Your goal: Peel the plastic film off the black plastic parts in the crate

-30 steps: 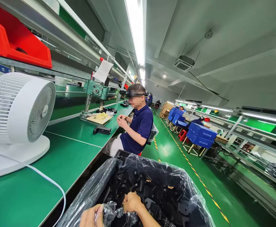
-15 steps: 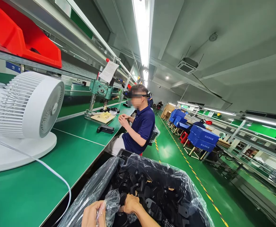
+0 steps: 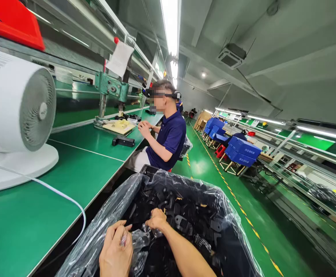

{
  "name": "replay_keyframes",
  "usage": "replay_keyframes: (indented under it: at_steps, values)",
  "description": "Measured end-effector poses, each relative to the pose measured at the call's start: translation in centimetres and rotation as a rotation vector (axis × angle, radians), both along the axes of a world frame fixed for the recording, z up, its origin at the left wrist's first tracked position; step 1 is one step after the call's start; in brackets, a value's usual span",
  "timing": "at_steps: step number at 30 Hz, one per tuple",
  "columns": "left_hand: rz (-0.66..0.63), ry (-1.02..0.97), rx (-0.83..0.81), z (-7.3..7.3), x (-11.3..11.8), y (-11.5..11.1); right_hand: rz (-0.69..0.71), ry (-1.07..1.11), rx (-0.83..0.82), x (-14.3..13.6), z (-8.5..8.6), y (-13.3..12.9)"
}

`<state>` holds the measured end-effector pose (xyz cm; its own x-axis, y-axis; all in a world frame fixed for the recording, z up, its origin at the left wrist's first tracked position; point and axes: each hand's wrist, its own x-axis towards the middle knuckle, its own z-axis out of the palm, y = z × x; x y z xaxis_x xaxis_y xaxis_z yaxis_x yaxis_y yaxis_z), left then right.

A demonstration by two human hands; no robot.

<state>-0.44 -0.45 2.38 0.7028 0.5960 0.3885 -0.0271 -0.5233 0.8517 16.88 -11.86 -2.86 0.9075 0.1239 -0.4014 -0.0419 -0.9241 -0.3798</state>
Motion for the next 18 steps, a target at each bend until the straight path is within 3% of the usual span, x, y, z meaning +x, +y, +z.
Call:
replay_keyframes:
  at_steps: [4, 10, 14, 18]
  values:
    - [-0.084, 0.188, -0.037, -0.2, -0.3, -0.1, -0.083, 0.001, 0.114, 1.3, 0.2, -1.3]
    - [-0.211, 0.436, -0.019, 0.2, -0.2, -0.3, -0.218, 0.111, 0.452, 3.3, 2.9, -4.0]
    - [-0.27, 0.512, 0.025, 0.4, 0.0, -0.7, -0.3, 0.242, 0.73, 3.6, 4.2, -4.8]
    - [-0.278, 0.547, 0.049, 0.3, 0.0, -0.9, -0.35, 0.42, 0.945, 3.3, 4.3, -4.5]
